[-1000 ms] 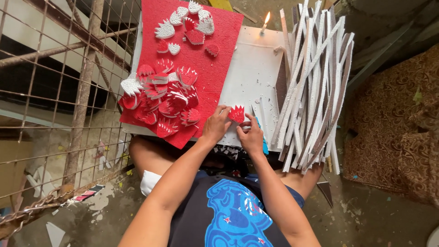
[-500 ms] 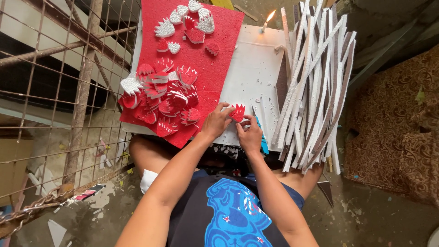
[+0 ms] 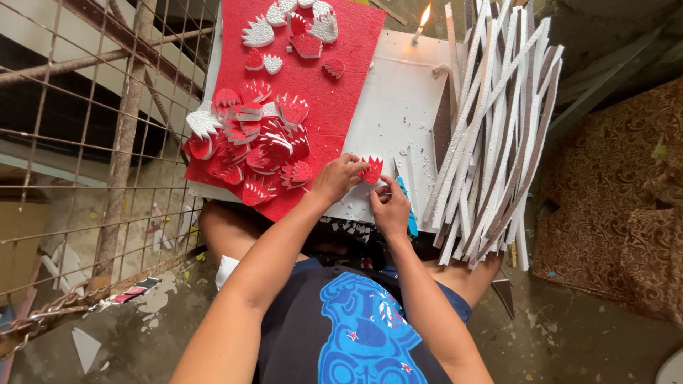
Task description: The person is using a small craft knife to shape or refine small red foam cutouts on a workspace.
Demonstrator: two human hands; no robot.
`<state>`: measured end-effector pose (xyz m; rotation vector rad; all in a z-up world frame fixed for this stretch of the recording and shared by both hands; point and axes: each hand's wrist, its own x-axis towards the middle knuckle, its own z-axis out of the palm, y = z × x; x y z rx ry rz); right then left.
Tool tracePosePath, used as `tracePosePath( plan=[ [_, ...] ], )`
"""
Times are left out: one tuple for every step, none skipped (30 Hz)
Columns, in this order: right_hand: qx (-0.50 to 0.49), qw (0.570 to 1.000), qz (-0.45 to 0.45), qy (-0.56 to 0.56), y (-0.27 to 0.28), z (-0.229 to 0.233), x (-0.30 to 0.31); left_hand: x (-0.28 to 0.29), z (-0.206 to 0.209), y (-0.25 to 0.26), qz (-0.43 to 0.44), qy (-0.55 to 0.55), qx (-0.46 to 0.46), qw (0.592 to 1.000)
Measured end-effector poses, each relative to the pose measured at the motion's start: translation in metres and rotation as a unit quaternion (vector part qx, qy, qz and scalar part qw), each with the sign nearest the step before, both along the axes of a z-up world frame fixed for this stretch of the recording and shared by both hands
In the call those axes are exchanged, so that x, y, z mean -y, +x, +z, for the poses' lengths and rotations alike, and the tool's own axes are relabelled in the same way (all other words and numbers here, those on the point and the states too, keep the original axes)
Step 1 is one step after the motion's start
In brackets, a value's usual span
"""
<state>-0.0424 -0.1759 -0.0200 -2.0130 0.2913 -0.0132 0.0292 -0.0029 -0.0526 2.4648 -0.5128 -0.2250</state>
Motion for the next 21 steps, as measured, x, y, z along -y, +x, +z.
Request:
tracePosePath(
  plan=[
    [-0.001, 1.0, 0.001, 0.0, 0.0, 0.002, 0.0, 0.0, 0.001, 0.0, 0.001, 0.0, -0.001, 1.0],
    [0.0, 1.0, 0.0, 0.001, 0.0, 0.003, -0.001, 0.0, 0.003, 0.0, 0.001, 0.003, -0.005, 1.0],
    [0.0, 1.0, 0.0, 0.002, 0.0, 0.005, -0.001, 0.0, 0.004, 0.0, 0.001, 0.006, -0.009, 1.0],
    [0.0, 1.0, 0.001, 0.002, 0.0, 0.004, -0.001, 0.0, 0.002, 0.0, 0.002, 0.006, -0.009, 1.0],
    [0.001, 1.0, 0.003, -0.003, 0.0, 0.003, -0.001, -0.001, 0.0, 0.0, -0.001, 0.002, -0.005, 1.0],
    [0.003, 1.0, 0.004, -0.008, 0.0, 0.002, 0.0, -0.001, -0.002, 0.0, -0.003, -0.001, -0.001, 1.0],
    [0.003, 1.0, 0.005, -0.007, 0.0, 0.002, 0.0, 0.0, 0.001, 0.0, -0.003, -0.001, -0.002, 1.0],
    [0.003, 1.0, 0.005, -0.005, 0.0, 0.002, 0.0, 0.0, 0.003, 0.0, 0.0, 0.0, -0.004, 1.0],
    [0.003, 1.0, 0.006, -0.003, 0.0, 0.003, 0.0, 0.001, 0.005, -0.001, 0.003, 0.001, -0.006, 1.0],
    [0.004, 1.0, 0.006, -0.003, 0.0, 0.002, 0.0, 0.001, 0.004, -0.001, 0.003, 0.001, -0.005, 1.0],
    [0.009, 1.0, 0.008, -0.01, 0.001, 0.001, 0.0, 0.001, 0.004, -0.002, 0.007, 0.005, -0.002, 1.0],
    [0.014, 1.0, 0.01, -0.018, 0.0, 0.001, 0.0, 0.001, 0.003, -0.003, 0.011, 0.009, 0.0, 1.0],
    [0.014, 1.0, 0.01, -0.017, 0.001, 0.0, 0.0, 0.001, 0.004, -0.006, 0.011, 0.009, 0.0, 1.0],
    [0.017, 0.999, 0.015, -0.026, 0.001, 0.0, 0.0, 0.001, 0.005, -0.009, 0.014, 0.019, 0.001, 1.0],
    [0.021, 0.999, 0.019, -0.034, 0.002, 0.0, 0.0, 0.001, 0.006, -0.012, 0.018, 0.028, 0.002, 0.999],
    [0.021, 0.999, 0.019, -0.034, 0.002, -0.004, 0.0, 0.002, 0.006, -0.015, 0.018, 0.029, 0.001, 0.999],
    [0.021, 0.999, 0.026, -0.042, 0.002, -0.007, 0.001, 0.003, 0.007, -0.018, 0.025, 0.033, 0.003, 0.999],
    [0.022, 0.998, 0.032, -0.051, 0.003, -0.01, 0.002, 0.004, 0.008, -0.021, 0.033, 0.037, 0.005, 0.999],
    [0.022, 0.998, 0.033, -0.051, 0.001, 0.001, 0.003, 0.004, 0.004, -0.022, 0.033, 0.037, 0.004, 0.999],
    [0.027, 0.997, 0.035, -0.067, 0.0, 0.012, 0.005, 0.005, 0.001, -0.024, 0.042, 0.037, 0.0, 0.998],
    [0.033, 0.995, 0.036, -0.084, -0.001, 0.023, 0.006, 0.005, -0.002, -0.025, 0.051, 0.038, -0.005, 0.998]
  ],
)
